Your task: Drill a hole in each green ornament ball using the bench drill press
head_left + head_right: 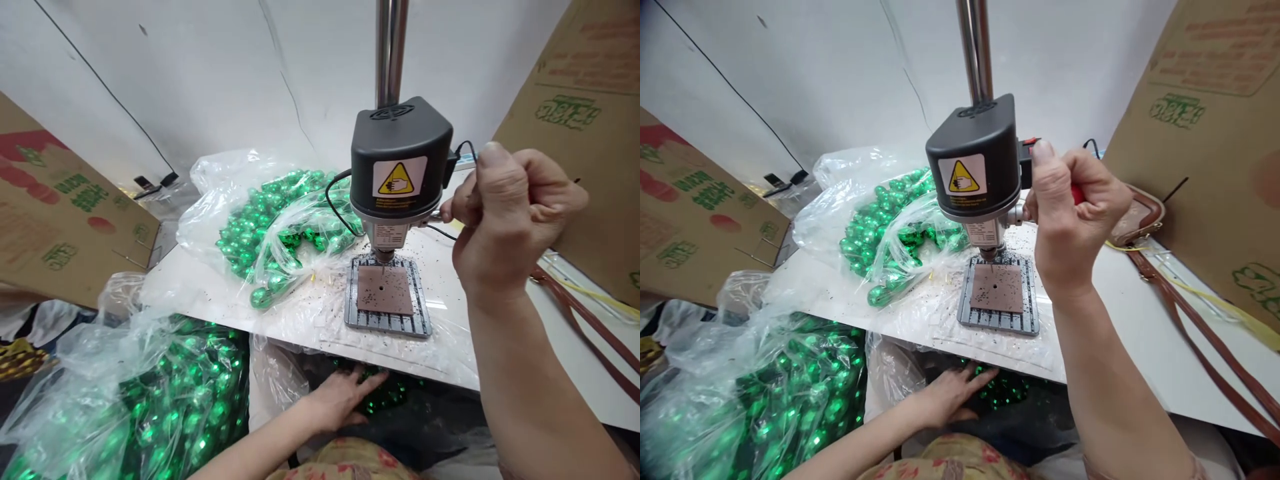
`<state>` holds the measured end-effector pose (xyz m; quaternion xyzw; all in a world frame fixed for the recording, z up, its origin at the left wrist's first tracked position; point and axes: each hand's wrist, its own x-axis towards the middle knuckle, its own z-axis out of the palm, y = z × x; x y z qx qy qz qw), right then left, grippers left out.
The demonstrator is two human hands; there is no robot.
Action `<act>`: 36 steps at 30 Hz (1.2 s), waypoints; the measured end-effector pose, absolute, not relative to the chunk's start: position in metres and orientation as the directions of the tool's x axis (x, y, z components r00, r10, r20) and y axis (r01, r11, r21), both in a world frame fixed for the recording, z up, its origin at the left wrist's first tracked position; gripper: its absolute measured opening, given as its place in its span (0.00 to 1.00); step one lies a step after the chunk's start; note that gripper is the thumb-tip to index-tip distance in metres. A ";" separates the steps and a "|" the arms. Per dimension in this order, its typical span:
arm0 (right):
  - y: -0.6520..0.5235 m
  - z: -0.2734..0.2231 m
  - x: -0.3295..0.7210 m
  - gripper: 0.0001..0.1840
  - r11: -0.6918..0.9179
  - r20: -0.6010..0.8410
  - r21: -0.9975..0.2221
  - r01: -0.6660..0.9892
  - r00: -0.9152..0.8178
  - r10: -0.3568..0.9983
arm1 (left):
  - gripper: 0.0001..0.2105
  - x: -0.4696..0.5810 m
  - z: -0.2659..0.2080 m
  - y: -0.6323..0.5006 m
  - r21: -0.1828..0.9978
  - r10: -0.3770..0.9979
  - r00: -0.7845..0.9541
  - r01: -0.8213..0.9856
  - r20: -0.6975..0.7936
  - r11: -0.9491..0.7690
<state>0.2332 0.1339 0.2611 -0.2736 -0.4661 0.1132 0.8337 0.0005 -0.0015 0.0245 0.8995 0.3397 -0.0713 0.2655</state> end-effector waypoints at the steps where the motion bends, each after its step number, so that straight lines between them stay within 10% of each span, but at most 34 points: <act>1: 0.133 0.261 0.233 0.23 0.822 0.719 -0.563 0.080 0.537 0.441 | 0.39 0.001 0.041 0.004 0.525 0.515 0.801 0.592 -0.305 -0.611; 5: 0.132 0.260 0.233 0.23 0.822 0.735 -0.558 0.114 0.528 0.426 | 0.14 -0.007 0.104 0.055 0.772 0.730 0.677 0.414 0.093 -0.482; 8: 0.132 0.260 0.233 0.24 0.820 0.727 -0.564 0.103 0.532 0.433 | 0.11 -0.021 0.128 0.131 0.691 0.914 0.202 0.602 0.352 -0.399; 11: 0.132 0.260 0.233 0.23 0.810 0.708 -0.582 0.078 0.539 0.456 | 0.12 -0.028 0.129 0.209 0.582 0.949 -0.047 0.799 0.311 -0.151; 20: 0.132 0.260 0.232 0.22 0.834 0.713 -0.551 0.039 0.541 0.446 | 0.19 -0.024 0.099 0.272 0.506 0.968 0.030 0.848 0.249 -0.157; 36: 0.133 0.257 0.233 0.23 0.830 0.712 -0.556 0.044 0.540 0.449 | 0.22 -0.025 0.116 0.205 0.828 0.901 -0.080 0.435 0.427 -0.354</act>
